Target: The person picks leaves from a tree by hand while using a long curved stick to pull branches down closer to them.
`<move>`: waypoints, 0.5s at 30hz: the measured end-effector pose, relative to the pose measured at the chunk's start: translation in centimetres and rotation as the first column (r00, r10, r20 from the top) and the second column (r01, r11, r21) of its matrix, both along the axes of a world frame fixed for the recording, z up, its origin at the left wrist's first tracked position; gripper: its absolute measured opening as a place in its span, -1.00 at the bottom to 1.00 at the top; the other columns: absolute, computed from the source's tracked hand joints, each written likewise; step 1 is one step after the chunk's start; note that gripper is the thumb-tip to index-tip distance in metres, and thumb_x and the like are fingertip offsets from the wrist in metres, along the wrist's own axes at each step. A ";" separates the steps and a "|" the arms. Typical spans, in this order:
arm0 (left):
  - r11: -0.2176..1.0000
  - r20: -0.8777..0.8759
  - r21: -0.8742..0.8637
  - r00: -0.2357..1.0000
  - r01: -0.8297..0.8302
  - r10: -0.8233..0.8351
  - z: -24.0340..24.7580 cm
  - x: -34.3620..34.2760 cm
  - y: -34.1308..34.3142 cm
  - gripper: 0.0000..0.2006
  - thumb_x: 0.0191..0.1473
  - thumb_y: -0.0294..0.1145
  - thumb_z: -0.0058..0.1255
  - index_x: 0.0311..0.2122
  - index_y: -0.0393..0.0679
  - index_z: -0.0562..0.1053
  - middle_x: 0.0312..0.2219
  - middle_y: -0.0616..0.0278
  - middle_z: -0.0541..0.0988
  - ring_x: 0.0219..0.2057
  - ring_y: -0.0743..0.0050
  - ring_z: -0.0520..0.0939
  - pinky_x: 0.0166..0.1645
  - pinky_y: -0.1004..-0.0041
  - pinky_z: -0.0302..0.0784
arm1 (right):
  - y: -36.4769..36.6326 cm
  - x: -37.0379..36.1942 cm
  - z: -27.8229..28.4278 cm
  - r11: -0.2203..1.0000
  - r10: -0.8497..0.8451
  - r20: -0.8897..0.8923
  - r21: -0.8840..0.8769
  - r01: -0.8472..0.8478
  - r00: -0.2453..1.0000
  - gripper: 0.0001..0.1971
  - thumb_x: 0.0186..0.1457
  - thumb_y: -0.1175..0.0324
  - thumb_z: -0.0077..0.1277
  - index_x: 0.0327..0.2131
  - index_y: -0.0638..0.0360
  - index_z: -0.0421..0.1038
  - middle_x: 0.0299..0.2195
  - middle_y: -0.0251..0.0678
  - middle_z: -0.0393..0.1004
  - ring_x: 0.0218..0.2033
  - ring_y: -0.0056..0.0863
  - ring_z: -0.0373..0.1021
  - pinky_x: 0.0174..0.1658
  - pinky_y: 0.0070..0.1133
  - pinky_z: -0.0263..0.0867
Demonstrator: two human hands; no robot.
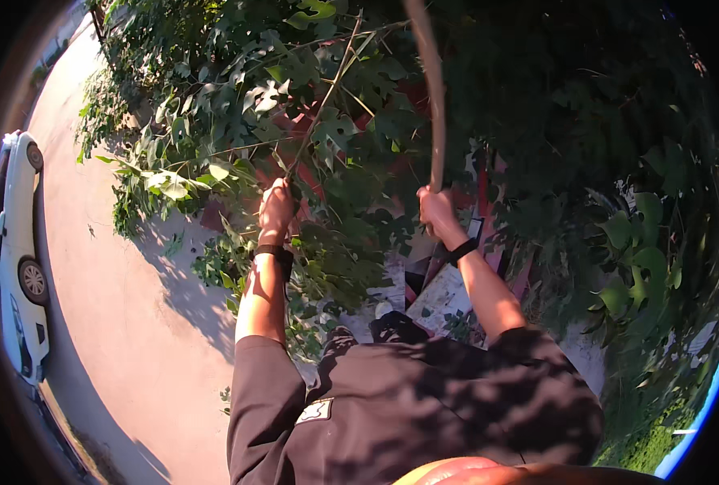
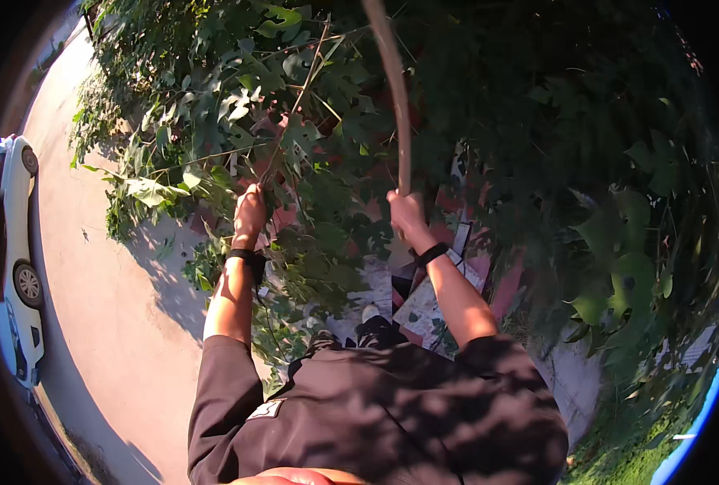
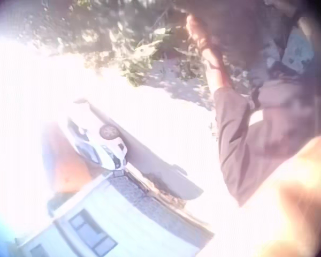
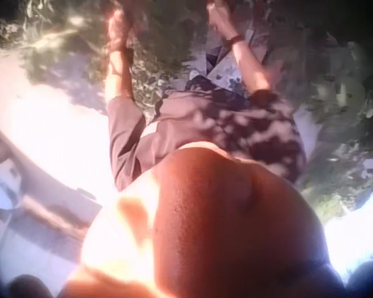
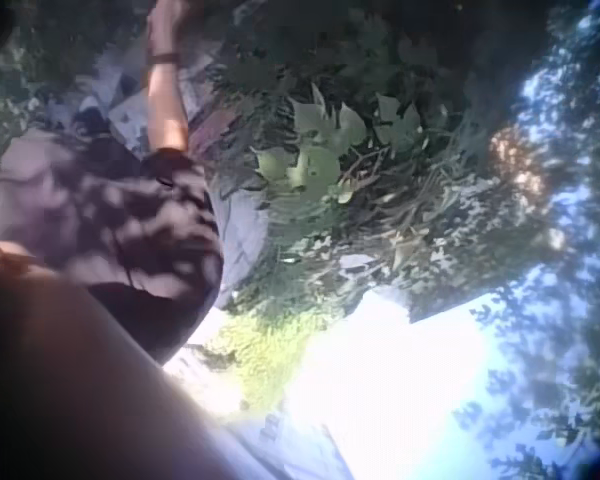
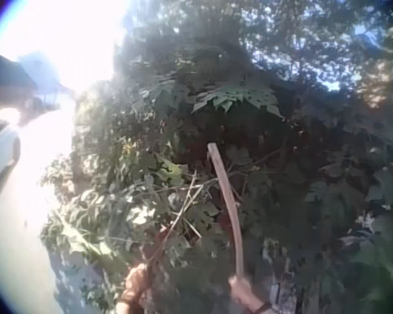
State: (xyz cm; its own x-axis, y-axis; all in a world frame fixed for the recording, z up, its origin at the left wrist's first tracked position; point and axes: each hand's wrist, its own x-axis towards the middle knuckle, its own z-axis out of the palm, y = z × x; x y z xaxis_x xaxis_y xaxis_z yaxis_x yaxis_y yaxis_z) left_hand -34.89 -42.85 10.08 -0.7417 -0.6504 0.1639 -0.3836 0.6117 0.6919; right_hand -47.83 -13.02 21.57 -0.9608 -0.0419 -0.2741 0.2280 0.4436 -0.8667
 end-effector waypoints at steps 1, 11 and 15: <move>0.999 0.041 0.034 0.999 -0.005 0.004 0.8 0.0 0.0 -0.67 0.29 -0.22 -0.29 -0.36 -0.25 0.42 -0.42 -0.22 0.56 -0.32 -0.26 0.59 -0.24 0.03 0.49 | 5.6 0.3 -10.7 0.967 0.222 0.088 -0.146 -0.208 0.971 -0.86 0.09 0.37 0.05 -0.51 0.13 0.43 -0.70 -0.46 0.34 -0.73 -0.65 0.31 -0.71 -0.60 0.11; 0.999 0.125 -0.043 0.992 0.002 0.003 0.8 0.2 -1.0 -0.60 0.32 -0.10 -0.35 -0.28 -0.21 0.43 -0.46 -0.19 0.59 -0.34 -0.26 0.61 -0.28 -0.02 0.53 | 1.4 2.7 -3.2 0.790 0.414 0.337 -0.594 -0.150 0.845 -0.68 0.16 0.34 -0.09 -0.65 -0.02 0.14 -0.81 -0.57 0.02 -0.86 -0.70 -0.01 -0.75 -0.62 -0.10; 0.998 0.010 -0.031 0.999 0.051 -0.051 0.2 0.8 -0.6 -0.57 0.32 -0.10 -0.36 -0.31 -0.24 0.44 -0.46 -0.20 0.58 -0.35 -0.26 0.61 -0.30 -0.01 0.52 | 0.1 1.9 6.4 0.563 0.450 -0.029 -0.766 -0.309 0.893 -0.69 0.15 0.42 -0.05 -0.63 0.01 0.12 -0.81 -0.54 0.04 -0.87 -0.68 0.00 -0.73 -0.63 -0.08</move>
